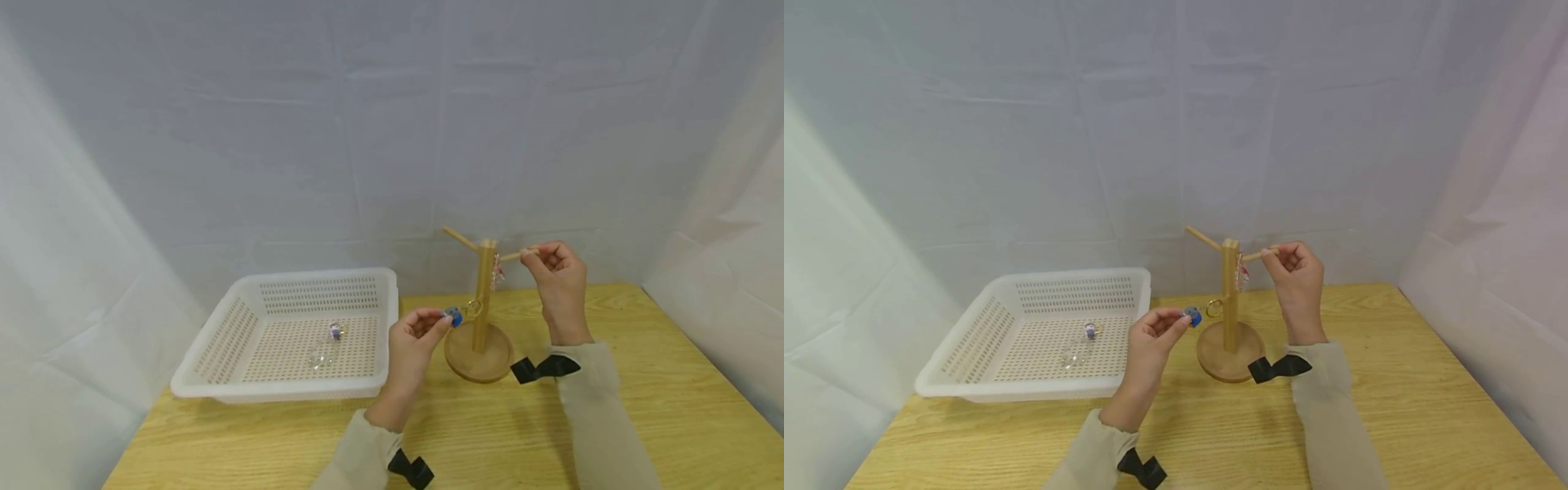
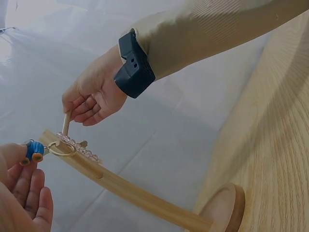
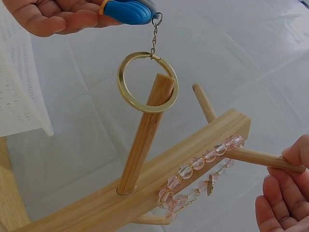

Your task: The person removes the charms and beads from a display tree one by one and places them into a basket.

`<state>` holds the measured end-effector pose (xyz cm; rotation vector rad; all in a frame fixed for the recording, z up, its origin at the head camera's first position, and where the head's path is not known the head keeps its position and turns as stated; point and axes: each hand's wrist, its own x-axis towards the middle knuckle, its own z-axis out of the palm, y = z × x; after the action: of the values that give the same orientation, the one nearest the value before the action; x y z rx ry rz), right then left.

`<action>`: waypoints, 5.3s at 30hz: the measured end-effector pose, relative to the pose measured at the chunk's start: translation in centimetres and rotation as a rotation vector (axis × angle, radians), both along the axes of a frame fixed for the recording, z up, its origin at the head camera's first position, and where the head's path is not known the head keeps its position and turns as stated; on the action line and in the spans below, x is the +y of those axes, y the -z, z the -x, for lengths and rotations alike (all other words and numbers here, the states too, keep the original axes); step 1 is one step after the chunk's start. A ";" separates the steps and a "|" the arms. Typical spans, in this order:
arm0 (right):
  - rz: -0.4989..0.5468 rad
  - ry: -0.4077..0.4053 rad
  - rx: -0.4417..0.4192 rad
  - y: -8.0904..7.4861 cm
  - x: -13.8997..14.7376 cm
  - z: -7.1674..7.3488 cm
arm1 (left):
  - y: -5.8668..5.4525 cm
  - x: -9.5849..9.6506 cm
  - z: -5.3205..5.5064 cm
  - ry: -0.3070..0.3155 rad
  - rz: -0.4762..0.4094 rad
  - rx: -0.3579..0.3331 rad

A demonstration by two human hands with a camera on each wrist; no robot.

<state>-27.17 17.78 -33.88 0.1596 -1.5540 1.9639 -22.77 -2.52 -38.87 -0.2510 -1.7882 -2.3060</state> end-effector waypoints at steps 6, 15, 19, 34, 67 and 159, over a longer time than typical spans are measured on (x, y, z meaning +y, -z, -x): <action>-0.003 0.001 -0.009 0.0 0.0 0.0 | -0.2 -0.2 -0.1 0.000 0.000 0.007; -0.021 0.011 -0.005 0.1 -0.1 0.0 | -0.4 -0.6 -0.3 -0.005 0.024 0.012; -0.020 0.011 -0.002 0.0 -0.1 -0.1 | -0.6 -1.0 -0.3 -0.005 0.031 0.003; -0.006 0.059 0.016 0.0 -0.2 -0.1 | -0.7 -5.0 0.7 -0.048 0.081 0.083; -0.215 0.282 0.092 0.5 -1.1 -0.3 | -1.4 -16.8 1.7 -0.241 0.358 -0.082; -0.091 -0.159 -0.179 7.0 0.3 4.4 | -0.4 -26.6 7.9 -0.390 0.524 -0.355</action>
<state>-31.53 18.06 -40.88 0.1519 -1.7957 2.0786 -30.65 -29.13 -38.50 0.4225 -2.3385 -1.6608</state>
